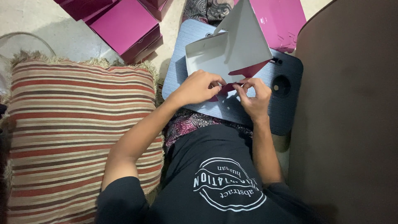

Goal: The person assembles pink cardboard boxes by folding the flaps and tucking the tabs into slots. They repeatedly pick up flat-packed box pieces, fold them into shape, and place the finished boxes into a stack on the floor.

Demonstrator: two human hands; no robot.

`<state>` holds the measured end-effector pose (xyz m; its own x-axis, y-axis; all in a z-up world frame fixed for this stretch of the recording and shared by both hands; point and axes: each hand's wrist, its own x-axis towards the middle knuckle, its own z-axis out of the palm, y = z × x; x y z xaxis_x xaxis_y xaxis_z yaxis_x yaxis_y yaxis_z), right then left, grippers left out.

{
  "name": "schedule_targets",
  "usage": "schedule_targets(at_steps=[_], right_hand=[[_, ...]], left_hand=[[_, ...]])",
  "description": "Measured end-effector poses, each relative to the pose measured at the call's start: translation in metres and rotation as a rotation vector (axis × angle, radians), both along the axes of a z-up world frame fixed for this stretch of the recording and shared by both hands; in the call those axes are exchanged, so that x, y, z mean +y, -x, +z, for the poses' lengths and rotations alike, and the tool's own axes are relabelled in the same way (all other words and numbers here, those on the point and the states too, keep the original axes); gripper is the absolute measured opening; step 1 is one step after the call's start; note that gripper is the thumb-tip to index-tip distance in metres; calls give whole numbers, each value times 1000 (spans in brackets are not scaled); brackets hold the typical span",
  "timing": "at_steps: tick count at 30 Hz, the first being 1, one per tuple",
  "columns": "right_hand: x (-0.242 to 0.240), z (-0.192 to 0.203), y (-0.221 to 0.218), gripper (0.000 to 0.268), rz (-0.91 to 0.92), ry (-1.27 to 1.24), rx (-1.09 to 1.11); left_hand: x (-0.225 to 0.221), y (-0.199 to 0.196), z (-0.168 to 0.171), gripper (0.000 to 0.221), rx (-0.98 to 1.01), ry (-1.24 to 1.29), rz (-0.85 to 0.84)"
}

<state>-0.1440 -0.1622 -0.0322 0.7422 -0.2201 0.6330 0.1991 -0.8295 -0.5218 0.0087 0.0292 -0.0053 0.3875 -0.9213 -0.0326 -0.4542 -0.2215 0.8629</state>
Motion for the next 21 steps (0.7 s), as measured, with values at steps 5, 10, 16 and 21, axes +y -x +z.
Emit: schedule_targets(at_steps=[5, 10, 16, 21], right_hand=[[-3, 1, 2, 17, -28, 16, -25], [6, 3, -2, 19, 1, 75, -21], [7, -11, -7, 13, 78, 143, 37], [10, -13, -7, 9, 63, 84, 65]], left_hand=[[2, 2, 8, 24, 38, 45, 8], [2, 5, 12, 22, 17, 20, 11], [18, 4, 52, 35, -199, -94, -10], [29, 2, 51, 49, -542, -212, -122]])
